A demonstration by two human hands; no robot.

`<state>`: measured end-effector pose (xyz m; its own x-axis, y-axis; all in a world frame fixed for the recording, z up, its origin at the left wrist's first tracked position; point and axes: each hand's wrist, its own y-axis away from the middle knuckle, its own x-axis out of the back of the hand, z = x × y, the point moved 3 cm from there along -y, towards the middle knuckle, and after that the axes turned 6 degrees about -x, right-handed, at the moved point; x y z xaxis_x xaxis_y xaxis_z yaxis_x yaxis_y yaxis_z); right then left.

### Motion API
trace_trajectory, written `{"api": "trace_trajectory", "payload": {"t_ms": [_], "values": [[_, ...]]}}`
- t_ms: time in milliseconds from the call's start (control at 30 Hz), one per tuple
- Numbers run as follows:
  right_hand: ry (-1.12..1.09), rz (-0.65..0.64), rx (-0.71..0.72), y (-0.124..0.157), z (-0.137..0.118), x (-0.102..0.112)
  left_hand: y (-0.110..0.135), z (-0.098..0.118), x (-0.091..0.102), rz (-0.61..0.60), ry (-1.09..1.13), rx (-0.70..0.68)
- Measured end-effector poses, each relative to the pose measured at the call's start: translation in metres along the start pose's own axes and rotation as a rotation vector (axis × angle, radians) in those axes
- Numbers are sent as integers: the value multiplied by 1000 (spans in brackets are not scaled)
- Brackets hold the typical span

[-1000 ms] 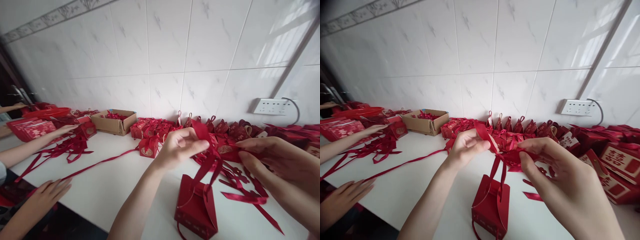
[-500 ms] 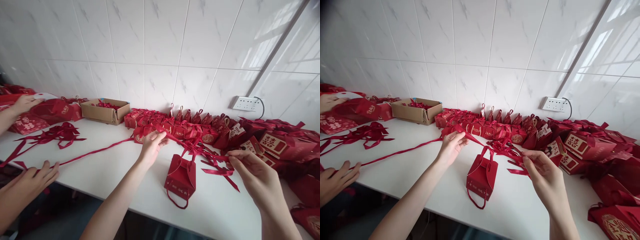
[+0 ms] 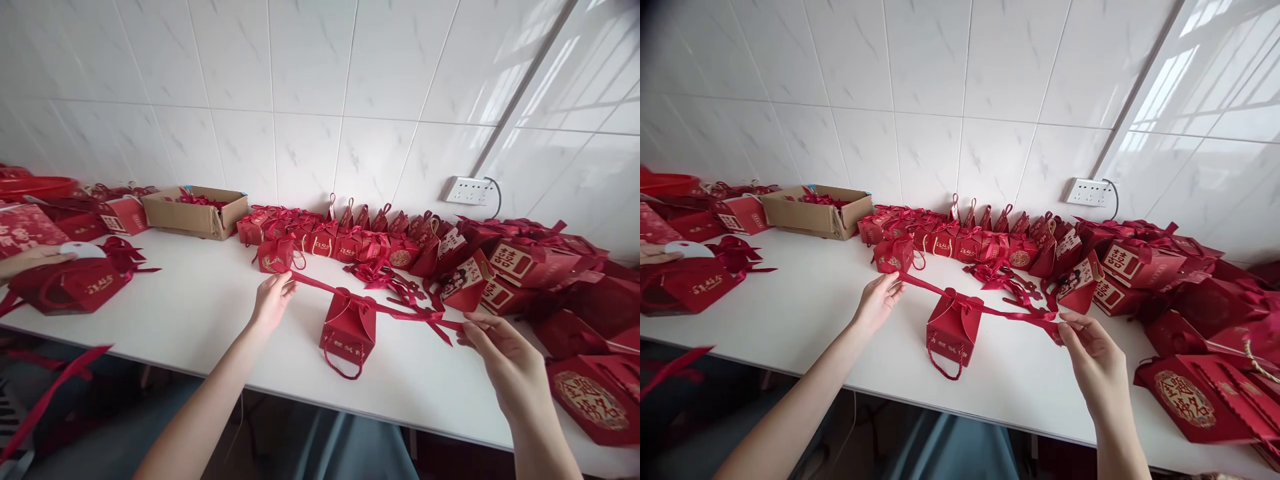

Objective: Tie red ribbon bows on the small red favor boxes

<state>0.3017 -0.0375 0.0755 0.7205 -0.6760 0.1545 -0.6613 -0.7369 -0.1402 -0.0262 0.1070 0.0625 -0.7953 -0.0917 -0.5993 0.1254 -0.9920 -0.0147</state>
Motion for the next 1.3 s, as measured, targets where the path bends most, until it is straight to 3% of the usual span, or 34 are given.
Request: {"api": "trace_trajectory", "payload": {"t_ms": [400, 733, 1000, 1167, 1300], "values": [[88, 37, -163, -5, 27, 14, -9, -6, 27, -4, -62, 18], [177, 23, -216, -8, 49, 26, -9, -5, 40, -4, -150, 38], [250, -25, -268, -8, 54, 25, -10, -2, 47, -42, -289, 17], [358, -119, -259, -12, 60, 32, -13, 16, 56, -92, -515, -8], [583, 12, -141, -8, 36, 30, -16, 48, 51, 33, -694, -243]]}}
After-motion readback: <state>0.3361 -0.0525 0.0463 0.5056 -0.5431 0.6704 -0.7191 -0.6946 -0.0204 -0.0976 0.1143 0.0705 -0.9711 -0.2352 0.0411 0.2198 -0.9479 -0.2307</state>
